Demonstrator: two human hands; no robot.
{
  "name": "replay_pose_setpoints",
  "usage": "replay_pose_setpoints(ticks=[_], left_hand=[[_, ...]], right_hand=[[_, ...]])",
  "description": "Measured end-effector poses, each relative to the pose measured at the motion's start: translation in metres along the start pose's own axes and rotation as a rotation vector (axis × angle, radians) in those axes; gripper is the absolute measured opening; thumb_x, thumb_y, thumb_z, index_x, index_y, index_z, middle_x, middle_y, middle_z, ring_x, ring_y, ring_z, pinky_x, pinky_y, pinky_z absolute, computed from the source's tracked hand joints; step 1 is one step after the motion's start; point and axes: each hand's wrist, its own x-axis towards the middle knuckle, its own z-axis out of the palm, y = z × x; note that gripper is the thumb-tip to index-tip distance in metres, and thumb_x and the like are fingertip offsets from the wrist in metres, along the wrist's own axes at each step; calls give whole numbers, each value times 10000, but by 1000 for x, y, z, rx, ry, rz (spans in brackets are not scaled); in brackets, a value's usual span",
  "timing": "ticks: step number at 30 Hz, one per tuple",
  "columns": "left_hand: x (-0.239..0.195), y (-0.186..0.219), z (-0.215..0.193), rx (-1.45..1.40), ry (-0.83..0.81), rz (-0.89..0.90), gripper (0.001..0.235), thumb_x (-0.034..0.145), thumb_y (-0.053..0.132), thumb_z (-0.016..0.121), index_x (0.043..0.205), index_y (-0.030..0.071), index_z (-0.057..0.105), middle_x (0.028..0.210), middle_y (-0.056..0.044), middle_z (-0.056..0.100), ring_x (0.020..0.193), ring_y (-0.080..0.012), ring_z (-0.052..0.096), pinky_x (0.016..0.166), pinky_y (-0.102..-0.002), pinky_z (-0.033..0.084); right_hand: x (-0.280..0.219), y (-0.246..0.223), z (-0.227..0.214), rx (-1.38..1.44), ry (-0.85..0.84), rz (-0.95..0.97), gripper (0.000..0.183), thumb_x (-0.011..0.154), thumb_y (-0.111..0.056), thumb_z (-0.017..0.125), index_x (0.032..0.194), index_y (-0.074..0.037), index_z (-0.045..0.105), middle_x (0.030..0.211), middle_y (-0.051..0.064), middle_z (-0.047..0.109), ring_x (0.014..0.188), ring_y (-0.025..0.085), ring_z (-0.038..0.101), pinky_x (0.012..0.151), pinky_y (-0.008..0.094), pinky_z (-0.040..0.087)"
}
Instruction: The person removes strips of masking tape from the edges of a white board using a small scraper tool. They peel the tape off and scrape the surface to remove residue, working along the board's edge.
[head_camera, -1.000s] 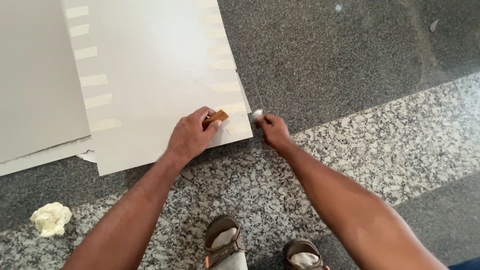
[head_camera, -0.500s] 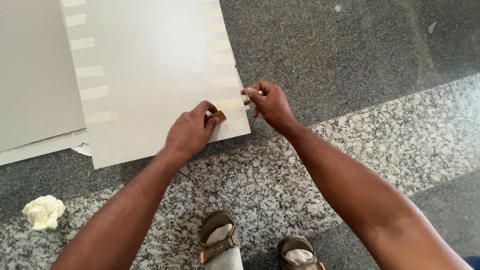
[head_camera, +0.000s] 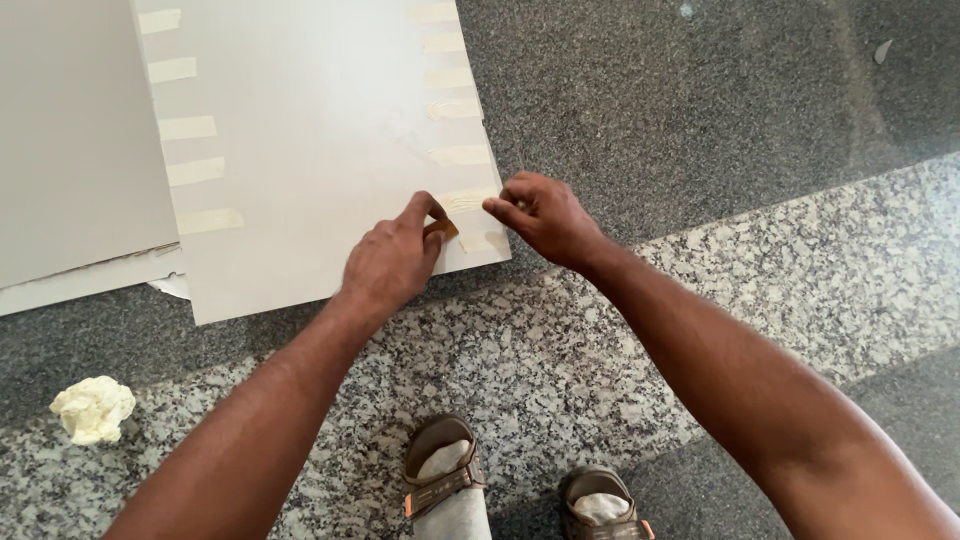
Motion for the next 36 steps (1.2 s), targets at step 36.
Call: replay_pose_setpoints(ticks=[36], left_hand=[[25, -29, 3, -874, 89, 2, 214, 1041, 161, 539, 1225, 51, 546, 705, -43, 620, 502, -109, 570, 417, -280, 493]], right_hand=[[21, -38, 12, -754, -225, -698, 102, 919, -54, 681, 1010, -10, 662, 953, 87, 642, 767, 164, 664, 604, 292, 614]])
